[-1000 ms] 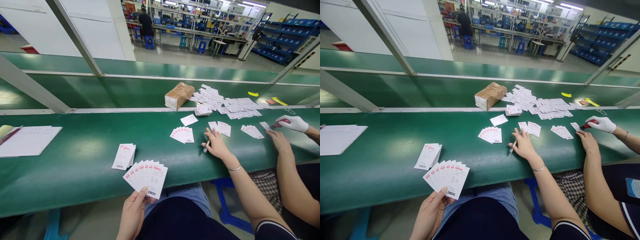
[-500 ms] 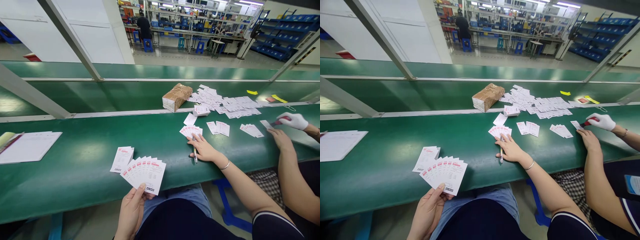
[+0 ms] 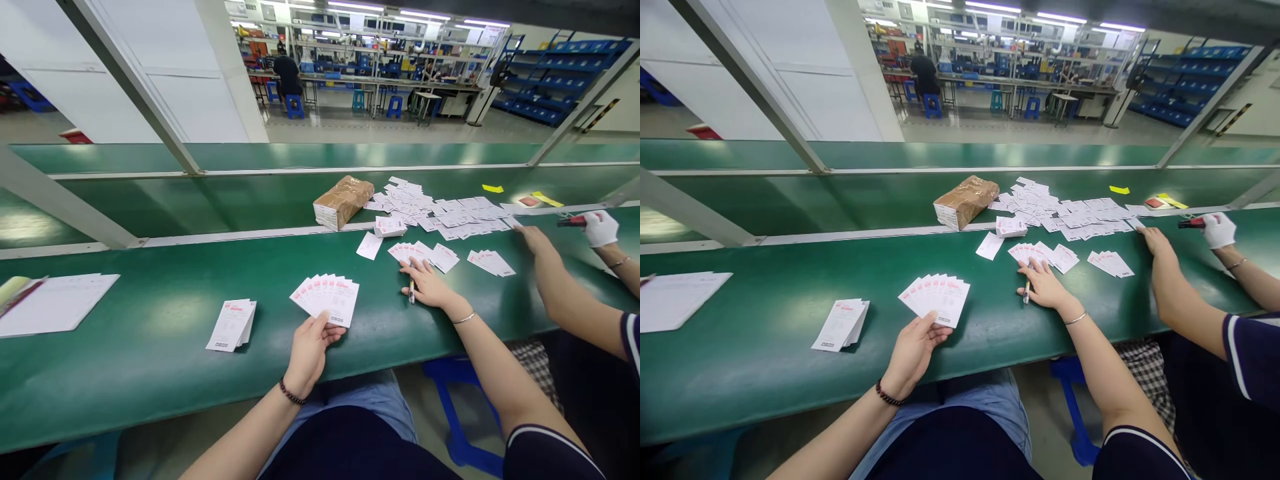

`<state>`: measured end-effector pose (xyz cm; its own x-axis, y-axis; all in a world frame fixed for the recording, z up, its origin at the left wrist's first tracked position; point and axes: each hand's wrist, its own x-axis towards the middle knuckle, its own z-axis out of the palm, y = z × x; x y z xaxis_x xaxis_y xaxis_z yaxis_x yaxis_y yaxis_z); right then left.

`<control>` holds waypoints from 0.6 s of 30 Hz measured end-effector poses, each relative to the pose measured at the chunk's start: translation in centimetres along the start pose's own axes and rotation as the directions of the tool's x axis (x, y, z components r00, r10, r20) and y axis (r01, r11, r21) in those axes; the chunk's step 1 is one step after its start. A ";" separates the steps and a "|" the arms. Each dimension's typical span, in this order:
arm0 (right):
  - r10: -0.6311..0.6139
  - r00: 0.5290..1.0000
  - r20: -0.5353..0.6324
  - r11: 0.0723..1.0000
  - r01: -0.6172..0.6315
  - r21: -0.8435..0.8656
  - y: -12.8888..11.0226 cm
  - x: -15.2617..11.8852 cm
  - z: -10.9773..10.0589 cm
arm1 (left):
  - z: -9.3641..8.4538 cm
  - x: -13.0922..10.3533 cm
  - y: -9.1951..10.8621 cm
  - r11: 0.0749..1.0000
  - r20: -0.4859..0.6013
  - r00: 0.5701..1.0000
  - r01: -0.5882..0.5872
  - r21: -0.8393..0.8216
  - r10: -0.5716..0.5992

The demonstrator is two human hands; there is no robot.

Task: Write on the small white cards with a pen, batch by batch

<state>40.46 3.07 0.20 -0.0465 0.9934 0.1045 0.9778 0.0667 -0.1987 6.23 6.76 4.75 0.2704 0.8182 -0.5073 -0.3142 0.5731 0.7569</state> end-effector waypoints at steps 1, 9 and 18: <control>0.017 1.000 -0.010 1.000 -0.017 -0.002 0.6 -0.3 -0.1 | 0.8 0.4 -0.1 1.000 0.000 1.000 0.013 0.005 -0.013; 0.009 0.970 -0.243 1.000 -0.004 0.019 0.9 -1.4 -0.4 | 8.6 4.5 -2.5 0.990 0.008 0.990 0.139 0.025 -0.139; 0.076 0.873 -0.483 0.973 0.040 0.226 1.2 -1.8 -0.1 | 19.4 8.9 -5.9 0.977 0.086 0.974 0.212 -0.007 -0.211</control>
<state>41.76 1.36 -0.12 0.1322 0.8270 0.5464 0.9037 0.1258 -0.4092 28.13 9.76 3.80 0.4079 0.6722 -0.6179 -0.2556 0.7338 0.6295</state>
